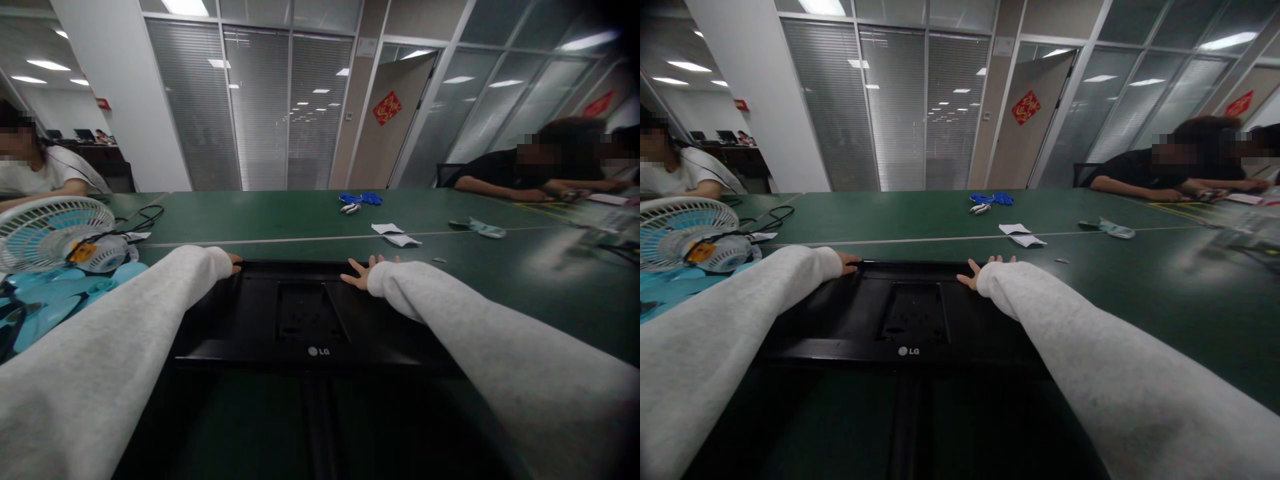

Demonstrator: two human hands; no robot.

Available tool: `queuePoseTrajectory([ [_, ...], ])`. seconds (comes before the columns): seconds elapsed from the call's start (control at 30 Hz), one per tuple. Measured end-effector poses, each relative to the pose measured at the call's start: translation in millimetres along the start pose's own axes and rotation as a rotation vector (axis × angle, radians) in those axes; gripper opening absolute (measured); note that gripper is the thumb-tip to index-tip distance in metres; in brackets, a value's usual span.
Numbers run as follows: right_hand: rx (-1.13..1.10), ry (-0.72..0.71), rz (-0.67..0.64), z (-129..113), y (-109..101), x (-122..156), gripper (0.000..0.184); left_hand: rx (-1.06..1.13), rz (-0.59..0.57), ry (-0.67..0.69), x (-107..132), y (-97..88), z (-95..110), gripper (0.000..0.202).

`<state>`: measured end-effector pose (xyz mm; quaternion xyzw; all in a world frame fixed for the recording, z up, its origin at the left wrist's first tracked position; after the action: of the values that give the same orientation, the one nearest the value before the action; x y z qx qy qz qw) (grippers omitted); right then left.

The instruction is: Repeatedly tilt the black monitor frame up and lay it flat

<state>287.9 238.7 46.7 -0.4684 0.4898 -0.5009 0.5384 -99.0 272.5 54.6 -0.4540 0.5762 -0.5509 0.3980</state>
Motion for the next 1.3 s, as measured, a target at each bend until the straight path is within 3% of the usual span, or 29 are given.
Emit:
queuePoseTrajectory([
  [0.2,0.068,0.010,-0.003,-1.8,4.6,-8.7,0.075,-0.013,-0.026,0.049,-1.1,5.3,40.3,0.043],
  [0.3,0.080,-0.103,0.054,-5.4,1.9,-5.9,0.068,-0.031,-0.022,0.049,5.6,8.2,54.1,0.045],
  [0.4,0.069,-0.298,0.125,-18.9,-0.3,-2.0,0.063,-0.050,-0.002,0.069,10.4,4.1,59.4,0.045],
  [0.53,0.028,-0.466,0.118,-40.8,4.0,0.7,0.056,-0.058,0.058,0.140,17.6,-3.1,64.7,0.049],
  [0.7,-0.026,-0.489,0.091,-47.8,6.5,3.9,0.067,-0.064,0.142,0.157,24.2,-4.9,73.1,0.062],
  [0.9,-0.070,-0.470,0.039,-46.7,-0.6,8.5,0.071,-0.024,0.025,0.165,20.0,-2.9,74.2,0.048],
  [1.0,-0.102,-0.480,-0.026,-43.3,-15.0,12.0,0.069,-0.040,-0.039,0.116,18.3,-14.0,64.2,0.043],
  [1.13,-0.138,-0.526,-0.158,-31.6,-50.9,32.9,0.068,-0.064,-0.107,0.073,31.0,-43.9,56.8,0.041],
  [1.3,-0.189,-0.637,-0.251,-20.7,-89.1,104.2,0.063,-0.063,-0.033,0.123,91.7,-87.8,82.5,0.049],
])
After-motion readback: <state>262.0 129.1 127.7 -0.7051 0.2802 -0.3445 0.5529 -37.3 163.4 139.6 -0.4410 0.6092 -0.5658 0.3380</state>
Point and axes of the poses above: each hand's wrist, its own x-axis away from the middle knuckle, its own y-axis out of the palm, z = x × y, the point moved 2 cm from there along -x, towards the middle knuckle, and after that the axes turned 8 degrees about z, right-handed, at the moved point
